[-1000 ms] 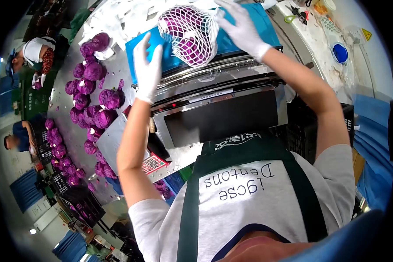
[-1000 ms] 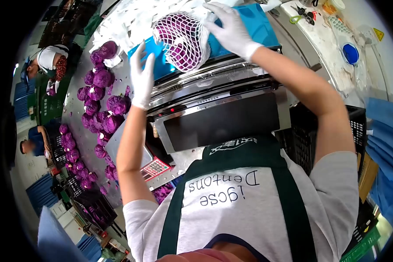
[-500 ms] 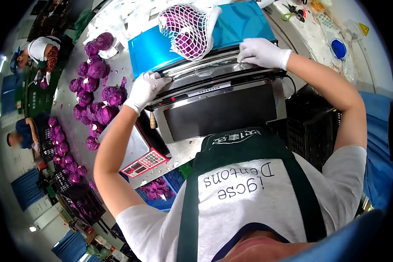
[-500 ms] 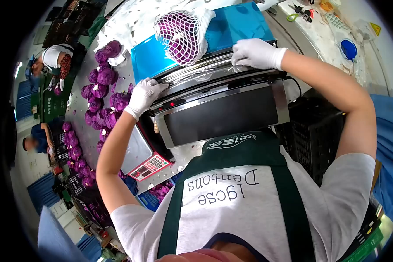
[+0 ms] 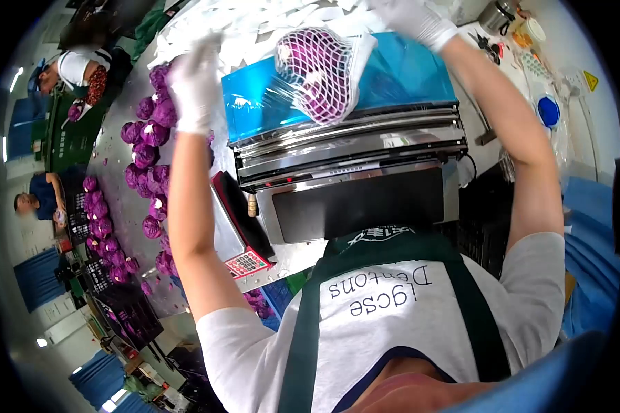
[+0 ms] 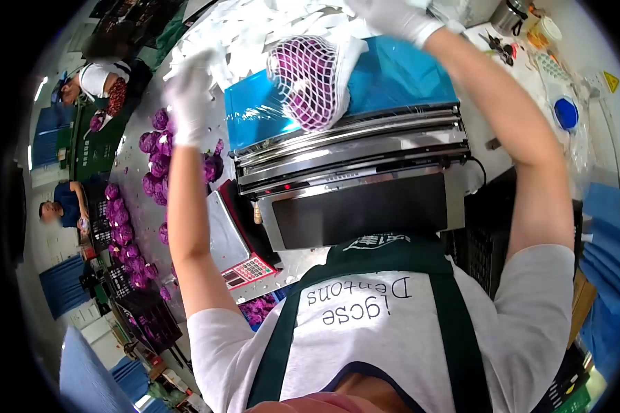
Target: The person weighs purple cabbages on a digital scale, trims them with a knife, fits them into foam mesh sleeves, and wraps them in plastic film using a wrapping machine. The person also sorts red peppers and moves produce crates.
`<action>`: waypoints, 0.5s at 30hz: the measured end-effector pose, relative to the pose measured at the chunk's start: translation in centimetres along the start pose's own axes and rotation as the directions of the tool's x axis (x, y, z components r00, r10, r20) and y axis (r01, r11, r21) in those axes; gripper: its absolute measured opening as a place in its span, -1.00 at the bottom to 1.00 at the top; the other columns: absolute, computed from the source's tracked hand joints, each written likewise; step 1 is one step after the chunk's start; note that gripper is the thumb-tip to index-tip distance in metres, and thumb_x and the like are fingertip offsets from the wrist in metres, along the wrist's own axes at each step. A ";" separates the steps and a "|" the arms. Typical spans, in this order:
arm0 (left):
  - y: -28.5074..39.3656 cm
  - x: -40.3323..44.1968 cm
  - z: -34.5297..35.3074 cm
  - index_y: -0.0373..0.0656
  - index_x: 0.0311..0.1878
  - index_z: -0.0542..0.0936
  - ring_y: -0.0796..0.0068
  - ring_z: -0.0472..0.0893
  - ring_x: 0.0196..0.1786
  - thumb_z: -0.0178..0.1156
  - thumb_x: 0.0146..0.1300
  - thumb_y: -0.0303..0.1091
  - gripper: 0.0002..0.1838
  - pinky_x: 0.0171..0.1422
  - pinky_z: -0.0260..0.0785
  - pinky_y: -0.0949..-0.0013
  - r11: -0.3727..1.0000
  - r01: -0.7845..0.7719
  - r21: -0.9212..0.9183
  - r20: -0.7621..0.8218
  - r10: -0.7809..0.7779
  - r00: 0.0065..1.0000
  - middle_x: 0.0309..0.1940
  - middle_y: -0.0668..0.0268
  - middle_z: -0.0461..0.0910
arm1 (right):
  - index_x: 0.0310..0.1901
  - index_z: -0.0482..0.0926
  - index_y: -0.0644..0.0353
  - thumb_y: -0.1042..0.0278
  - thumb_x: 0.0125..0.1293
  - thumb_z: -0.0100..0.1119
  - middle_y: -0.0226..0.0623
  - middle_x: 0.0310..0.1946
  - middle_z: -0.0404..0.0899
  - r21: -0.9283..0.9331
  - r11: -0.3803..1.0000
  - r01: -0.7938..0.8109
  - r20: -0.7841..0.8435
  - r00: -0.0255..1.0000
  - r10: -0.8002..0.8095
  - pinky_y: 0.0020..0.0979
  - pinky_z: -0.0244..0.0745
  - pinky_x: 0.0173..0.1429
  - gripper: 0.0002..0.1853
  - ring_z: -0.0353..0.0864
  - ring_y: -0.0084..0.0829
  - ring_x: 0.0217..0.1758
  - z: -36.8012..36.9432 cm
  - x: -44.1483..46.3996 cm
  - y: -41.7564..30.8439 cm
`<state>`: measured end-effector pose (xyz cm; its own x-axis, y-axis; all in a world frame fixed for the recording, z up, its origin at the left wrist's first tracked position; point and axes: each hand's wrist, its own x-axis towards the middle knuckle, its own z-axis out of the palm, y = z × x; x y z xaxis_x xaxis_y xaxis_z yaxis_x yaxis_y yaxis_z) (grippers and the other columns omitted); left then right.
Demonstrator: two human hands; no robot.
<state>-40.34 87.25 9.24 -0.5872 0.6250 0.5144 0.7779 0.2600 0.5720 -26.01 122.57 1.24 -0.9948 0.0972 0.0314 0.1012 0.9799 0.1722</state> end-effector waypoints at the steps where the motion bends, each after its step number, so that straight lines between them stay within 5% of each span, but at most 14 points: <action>1: -2.7 -0.5 2.4 -0.17 0.08 0.63 0.49 0.62 -0.13 0.07 0.39 -0.38 -0.72 0.02 0.46 0.45 0.919 0.123 0.374 0.230 -0.221 0.948 -0.11 0.15 0.69 | 0.27 0.37 0.22 0.49 0.34 -0.02 -0.10 0.03 0.59 0.316 0.949 0.010 -0.041 0.999 0.003 -0.39 0.51 0.08 -0.56 0.63 -0.26 0.04 1.3 -1.5 -2.2; 2: -8.8 -2.8 5.2 -0.05 0.22 0.51 0.07 0.63 -0.03 0.14 0.31 -0.44 -0.60 0.13 0.45 0.21 0.828 -0.367 0.423 0.376 0.208 0.903 -0.01 0.07 0.63 | 0.31 0.33 0.25 0.51 0.34 -0.02 -0.02 0.13 0.53 0.599 0.800 0.044 -0.081 0.997 0.005 -0.30 0.46 0.22 -0.52 0.57 -0.14 0.17 2.5 -3.0 -4.5; 3: -5.0 -4.1 6.0 -0.11 0.30 0.40 0.01 0.57 0.07 0.16 0.22 -0.49 -0.47 0.22 0.40 0.19 0.966 -0.130 0.223 0.534 -0.010 0.845 0.05 0.02 0.59 | 0.36 0.25 0.26 0.52 0.33 -0.02 0.04 0.21 0.44 0.601 0.784 0.154 -0.184 0.982 -0.052 -0.24 0.38 0.31 -0.46 0.47 -0.07 0.26 4.9 -4.0 -5.8; 4: -8.9 -6.5 9.4 -0.20 0.33 0.36 -0.05 0.53 0.09 0.16 0.16 -0.53 -0.40 0.21 0.37 0.14 0.984 -0.180 -0.009 0.441 0.165 0.882 0.05 -0.03 0.56 | 0.41 0.16 0.27 0.54 0.32 -0.02 0.10 0.29 0.35 0.594 0.761 0.262 -0.286 0.952 -0.106 -0.19 0.29 0.40 -0.40 0.37 0.01 0.35 6.4 -4.6 -6.8; 6: -2.3 -6.4 8.3 -0.19 0.50 0.09 -0.10 0.53 0.06 0.17 0.15 -0.53 -0.18 0.19 0.36 0.06 0.996 0.049 -0.072 0.477 -0.009 0.879 0.12 -0.09 0.51 | 0.49 0.00 0.26 0.57 0.26 0.05 0.11 0.40 0.18 0.735 0.585 0.341 -0.363 0.928 -0.085 -0.21 0.21 0.47 -0.24 0.23 0.00 0.45 4.2 -6.7 -8.7; 8: -1.4 -7.7 10.4 -0.36 0.45 0.08 -0.09 0.54 -0.08 0.23 0.04 -0.49 -0.13 0.12 0.37 0.02 0.975 -0.029 -0.219 0.346 0.106 0.932 -0.09 -0.14 0.53 | 0.51 -0.08 0.23 0.61 0.19 0.13 0.04 0.45 0.13 0.793 0.502 0.343 -0.399 0.917 0.003 -0.22 0.23 0.46 -0.12 0.21 -0.10 0.48 5.0 -7.5 -11.1; 9: -4.6 -9.3 12.0 -0.45 0.40 0.11 -0.05 0.54 -0.14 0.23 0.00 -0.48 -0.14 0.12 0.35 0.00 0.964 -0.263 0.030 0.360 0.235 0.903 -0.19 -0.11 0.51 | 0.52 -0.11 0.20 0.67 0.16 0.12 0.00 0.47 0.11 0.881 0.375 0.289 -0.329 0.943 0.047 -0.25 0.25 0.45 -0.08 0.22 -0.15 0.47 5.4 -7.4 -12.2; 11: -4.1 -8.9 12.0 -0.46 0.43 0.03 0.00 0.55 -0.15 0.23 -0.09 -0.50 -0.04 0.16 0.32 0.05 0.992 -0.125 -0.029 0.362 0.127 0.924 -0.25 -0.05 0.54 | 0.54 -0.17 0.12 0.79 0.10 0.09 -0.08 0.49 0.08 0.980 0.124 0.157 -0.169 0.981 0.091 -0.31 0.27 0.44 0.00 0.24 -0.25 0.45 6.2 -6.7 -12.6; 13: -1.2 -8.0 10.2 -0.48 0.46 -0.19 -0.03 0.56 -0.01 0.32 0.04 -0.33 0.08 0.22 0.33 0.12 0.992 0.112 -0.050 0.378 -0.085 0.922 -0.06 -0.15 0.53 | 0.56 -0.27 0.10 0.90 0.07 0.00 -0.11 0.51 0.04 0.984 0.017 0.175 -0.176 0.982 0.066 -0.36 0.27 0.42 0.06 0.25 -0.34 0.43 4.0 -6.6 -13.0; 14: -0.2 -7.4 9.5 -0.49 0.46 -0.26 -0.04 0.54 0.07 0.35 0.10 -0.25 0.13 0.25 0.33 0.16 0.970 0.205 -0.130 0.392 -0.140 0.909 0.03 -0.20 0.51 | 0.55 -0.29 0.18 0.79 0.16 0.00 -0.07 0.51 0.02 0.947 0.223 0.231 -0.230 0.973 -0.031 -0.35 0.21 0.46 -0.02 0.21 -0.35 0.45 1.4 -6.6 -12.7; 15: 0.8 -7.0 8.5 -0.47 0.47 -0.22 -0.01 0.51 0.18 0.33 0.17 -0.20 0.08 0.30 0.32 0.18 0.937 0.282 -0.206 0.399 -0.183 0.899 0.13 -0.21 0.45 | 0.54 -0.29 0.23 0.72 0.23 -0.02 -0.05 0.51 0.02 0.991 -0.006 0.133 -0.133 0.991 -0.027 -0.36 0.17 0.47 -0.08 0.20 -0.33 0.46 0.1 -6.7 -13.0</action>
<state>-33.70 89.31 0.65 -0.5805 0.8077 0.1027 0.5175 0.2686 0.8125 -20.63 109.19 -1.35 -0.9864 0.0470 0.1574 -0.1467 0.1797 -0.9727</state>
